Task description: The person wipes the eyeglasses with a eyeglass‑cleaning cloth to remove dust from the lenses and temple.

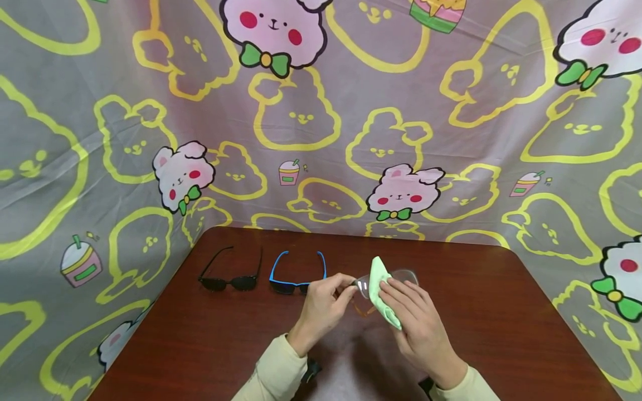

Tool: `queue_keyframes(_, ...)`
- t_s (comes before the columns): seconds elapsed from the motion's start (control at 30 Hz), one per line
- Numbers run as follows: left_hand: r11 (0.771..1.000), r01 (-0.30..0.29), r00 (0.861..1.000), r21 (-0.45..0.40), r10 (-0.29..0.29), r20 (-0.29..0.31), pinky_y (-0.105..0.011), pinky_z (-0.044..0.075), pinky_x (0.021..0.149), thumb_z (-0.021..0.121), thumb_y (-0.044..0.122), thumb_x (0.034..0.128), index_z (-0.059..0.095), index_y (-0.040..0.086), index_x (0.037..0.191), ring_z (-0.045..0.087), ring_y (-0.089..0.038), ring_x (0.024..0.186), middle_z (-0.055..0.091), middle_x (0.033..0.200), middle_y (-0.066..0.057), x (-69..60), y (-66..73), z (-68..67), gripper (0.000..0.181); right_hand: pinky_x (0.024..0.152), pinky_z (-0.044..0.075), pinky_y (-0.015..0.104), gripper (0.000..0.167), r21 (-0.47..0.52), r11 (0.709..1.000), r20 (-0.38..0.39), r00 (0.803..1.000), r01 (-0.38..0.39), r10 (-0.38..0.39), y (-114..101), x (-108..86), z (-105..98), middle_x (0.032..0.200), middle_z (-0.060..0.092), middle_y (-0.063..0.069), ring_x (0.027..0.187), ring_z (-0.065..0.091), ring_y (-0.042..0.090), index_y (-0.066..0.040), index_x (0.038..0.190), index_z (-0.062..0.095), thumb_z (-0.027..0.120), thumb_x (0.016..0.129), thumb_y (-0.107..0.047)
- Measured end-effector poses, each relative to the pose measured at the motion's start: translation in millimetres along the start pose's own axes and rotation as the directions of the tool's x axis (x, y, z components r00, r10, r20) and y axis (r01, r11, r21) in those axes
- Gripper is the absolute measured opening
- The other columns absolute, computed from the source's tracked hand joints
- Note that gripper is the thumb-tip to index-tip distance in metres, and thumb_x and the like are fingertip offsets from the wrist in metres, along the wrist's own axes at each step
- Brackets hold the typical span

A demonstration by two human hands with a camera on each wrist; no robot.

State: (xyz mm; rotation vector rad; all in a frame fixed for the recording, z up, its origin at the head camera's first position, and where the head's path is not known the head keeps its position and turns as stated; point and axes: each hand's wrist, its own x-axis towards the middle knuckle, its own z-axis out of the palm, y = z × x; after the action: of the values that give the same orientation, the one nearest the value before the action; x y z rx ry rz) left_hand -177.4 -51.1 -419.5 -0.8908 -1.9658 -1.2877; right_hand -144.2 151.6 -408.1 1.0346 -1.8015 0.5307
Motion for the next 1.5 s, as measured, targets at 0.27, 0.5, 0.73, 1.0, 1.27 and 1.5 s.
queue_keyframes(0.27,1.000,-0.010,1.000,0.030,0.010,-0.008,-0.009,0.040,0.049,0.069,0.008,0.0849,0.068,0.010,0.090,0.048,0.004,0.055,0.059,0.067,0.008,-1.5,0.1,-0.1,0.005,0.100,0.033,0.042,0.037,0.013,1.000,0.016,1.000,-0.016,0.016,-1.4,-0.5,2.3,0.113,0.064,0.017,0.104,0.059,0.035,0.006,0.107,0.066,0.039,0.099,-0.019)
queue_keyframes(0.5,0.999,-0.014,1.000,0.045,0.015,-0.023,-0.010,0.040,0.049,0.070,0.008,0.0843,0.068,0.011,0.089,0.048,0.004,0.055,0.060,0.067,0.008,0.1,1.0,0.1,0.005,0.100,0.034,0.041,0.037,0.013,1.000,-0.013,1.000,0.018,-0.018,-2.7,0.4,2.5,0.111,0.065,0.018,0.102,0.059,0.036,0.007,0.105,0.066,0.039,0.099,-0.018)
queue_keyframes(0.73,0.998,-0.004,0.998,0.059,0.007,-0.057,-0.010,0.040,0.049,0.070,0.007,0.0835,0.068,0.010,0.088,0.050,0.003,0.056,0.060,0.067,0.007,2.2,2.4,-1.6,0.006,0.099,0.035,0.041,0.034,0.047,0.994,-0.050,0.994,0.103,-0.101,-5.3,4.9,1.0,0.108,0.066,0.020,0.099,0.060,0.037,0.008,0.102,0.066,0.043,0.098,-0.017)
queue_keyframes(1.0,0.998,0.063,0.994,-0.011,-0.064,-0.088,-0.014,0.043,0.047,0.070,0.002,0.0832,0.068,0.007,0.088,0.060,-0.007,0.054,0.064,0.066,0.000,1.0,1.4,-4.3,0.007,0.091,0.039,0.040,0.032,0.123,0.986,-0.090,0.990,0.116,-0.105,-9.7,6.1,-6.9,0.104,0.066,0.021,0.093,0.061,0.037,0.009,0.101,0.066,0.044,0.097,-0.014)
queue_keyframes(1.27,0.996,0.087,0.988,-0.014,-0.088,-0.124,-0.016,0.043,0.045,0.069,0.004,0.0846,0.069,0.009,0.088,0.060,-0.008,0.055,0.064,0.066,0.002,1.2,-2.2,-10.2,0.006,0.082,0.041,0.029,0.029,0.235,0.972,-0.145,0.989,0.029,0.006,-6.9,-0.1,-18.2,0.093,0.064,0.019,0.083,0.058,0.030,0.010,0.093,0.066,0.047,0.098,-0.012)
queue_keyframes(1.5,0.996,0.084,0.985,-0.017,-0.085,-0.147,-0.017,0.042,0.044,0.070,0.003,0.0841,0.069,0.009,0.088,0.060,-0.007,0.055,0.063,0.064,0.001,1.6,-3.9,-15.8,0.007,0.068,0.044,0.020,0.027,0.297,0.953,-0.098,0.991,-0.058,0.091,1.4,-19.1,-25.1,0.090,0.061,0.015,0.080,0.057,0.018,0.008,0.092,0.064,0.048,0.098,-0.012)
